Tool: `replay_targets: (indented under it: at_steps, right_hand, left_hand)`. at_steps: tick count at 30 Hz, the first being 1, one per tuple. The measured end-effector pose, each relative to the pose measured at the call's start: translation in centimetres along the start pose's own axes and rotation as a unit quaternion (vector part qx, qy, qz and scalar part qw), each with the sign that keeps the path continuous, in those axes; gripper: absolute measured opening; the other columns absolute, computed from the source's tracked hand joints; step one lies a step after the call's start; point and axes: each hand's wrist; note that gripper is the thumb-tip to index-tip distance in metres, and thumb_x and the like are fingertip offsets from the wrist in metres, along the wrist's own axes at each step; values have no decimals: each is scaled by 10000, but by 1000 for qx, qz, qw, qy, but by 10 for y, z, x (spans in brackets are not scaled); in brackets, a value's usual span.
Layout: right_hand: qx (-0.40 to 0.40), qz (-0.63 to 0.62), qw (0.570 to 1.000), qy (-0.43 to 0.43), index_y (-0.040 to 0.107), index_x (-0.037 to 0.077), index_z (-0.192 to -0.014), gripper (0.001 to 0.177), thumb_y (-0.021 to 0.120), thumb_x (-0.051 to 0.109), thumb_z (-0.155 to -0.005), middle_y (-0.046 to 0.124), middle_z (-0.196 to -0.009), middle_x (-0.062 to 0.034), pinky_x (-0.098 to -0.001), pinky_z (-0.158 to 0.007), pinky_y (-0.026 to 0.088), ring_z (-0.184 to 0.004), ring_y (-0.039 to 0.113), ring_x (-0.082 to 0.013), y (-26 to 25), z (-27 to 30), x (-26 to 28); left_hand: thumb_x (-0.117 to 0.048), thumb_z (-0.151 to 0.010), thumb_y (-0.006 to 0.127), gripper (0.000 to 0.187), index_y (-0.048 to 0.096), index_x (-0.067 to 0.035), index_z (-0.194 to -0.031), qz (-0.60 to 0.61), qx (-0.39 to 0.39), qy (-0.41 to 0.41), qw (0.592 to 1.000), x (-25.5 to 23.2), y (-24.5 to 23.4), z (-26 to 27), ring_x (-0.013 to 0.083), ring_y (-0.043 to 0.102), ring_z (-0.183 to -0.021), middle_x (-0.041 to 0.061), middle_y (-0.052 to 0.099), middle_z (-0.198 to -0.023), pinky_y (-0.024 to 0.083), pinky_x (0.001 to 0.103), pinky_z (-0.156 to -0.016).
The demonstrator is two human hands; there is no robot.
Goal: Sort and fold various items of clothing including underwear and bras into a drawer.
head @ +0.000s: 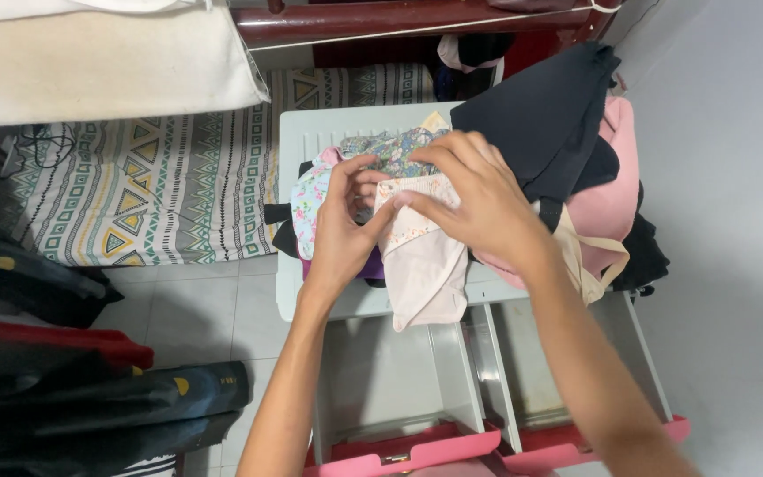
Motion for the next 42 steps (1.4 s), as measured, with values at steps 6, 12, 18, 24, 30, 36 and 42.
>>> replay_targets:
  at_steps: [6, 12, 18, 24, 30, 36, 42]
  right_hand:
    - [223, -56, 972, -52, 670, 59, -1006, 426, 650, 483, -975, 655, -945, -104, -420, -888, 459, -915, 601, -291, 11, -25, -33]
    - [341, -64, 936, 57, 587, 49, -950, 464, 560, 511, -991, 588, -703, -176, -443, -623, 437, -646, 555, -335, -3, -45, -11]
    - [279, -132, 951, 19, 529, 38, -1027, 452, 501, 489, -1037, 591, -711, -173, -440, -615, 477, -648, 609, -311, -6, -53, -17]
    - [243, -104, 953, 145, 517, 26, -1050, 454, 487, 479, -1053, 610, -717, -235, -436, -675, 483, -662, 624, -304, -4, -47, -23]
    - [76, -237, 950, 186, 486, 21, -1008, 395, 515, 405, -1096, 581, -835, -97, -329, -717, 496, -811, 540, -110, 36, -1, -50]
    - [6, -267, 931, 251, 448, 48, -950, 402, 479, 409, -1123, 470, -829, -31, -282, -738, 456, -808, 432, -85, 57, 15, -51]
    - [79, -216, 930, 287, 453, 54, -945, 410, 467, 433, -1099, 513, -802, -63, -298, -715, 464, -769, 454, -98, 32, 7, -36]
  left_hand:
    - [51, -946, 730, 745, 311, -50, -1554, 76, -11, 64, 995, 7, 4, 7, 134, 639, -1042, 118, 588, -1296, 551, 287, -937]
    - [54, -908, 730, 712, 347, 6, -1507, 240, 26, -67, 968, 22, 5, 26, 148, 685, -1038, 113, 660, -1213, 584, 313, -881]
    - [-138, -872, 812, 453, 657, 24, -1265, 102, 115, -158, 976, 20, 2, 60, 110, 685, -1001, 68, 747, -1141, 575, 293, -874]
    - [-198, -944, 747, 321, 704, 26, -1171, 98, 19, -191, 977, 63, -21, 95, 67, 660, -859, 38, 753, -990, 537, 247, -767]
    - [-193, -1036, 669, 256, 680, 49, -1116, 285, -250, -180, 907, 52, -25, 96, 78, 625, -773, 33, 716, -921, 491, 261, -686]
    - [-233, -980, 616, 262, 642, -9, -1113, 372, -256, -241, 859, 31, -1, 89, 68, 679, -878, 25, 745, -999, 548, 246, -800]
    - [-296, -1152, 535, 320, 600, 17, -1127, 130, -339, -108, 926, 41, 4, 92, 96, 459, -821, 54, 567, -930, 412, 275, -740]
Point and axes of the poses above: each hand's wrist, its own z-axis away from the middle knuckle, its own y-axis out of the palm, x = y × z
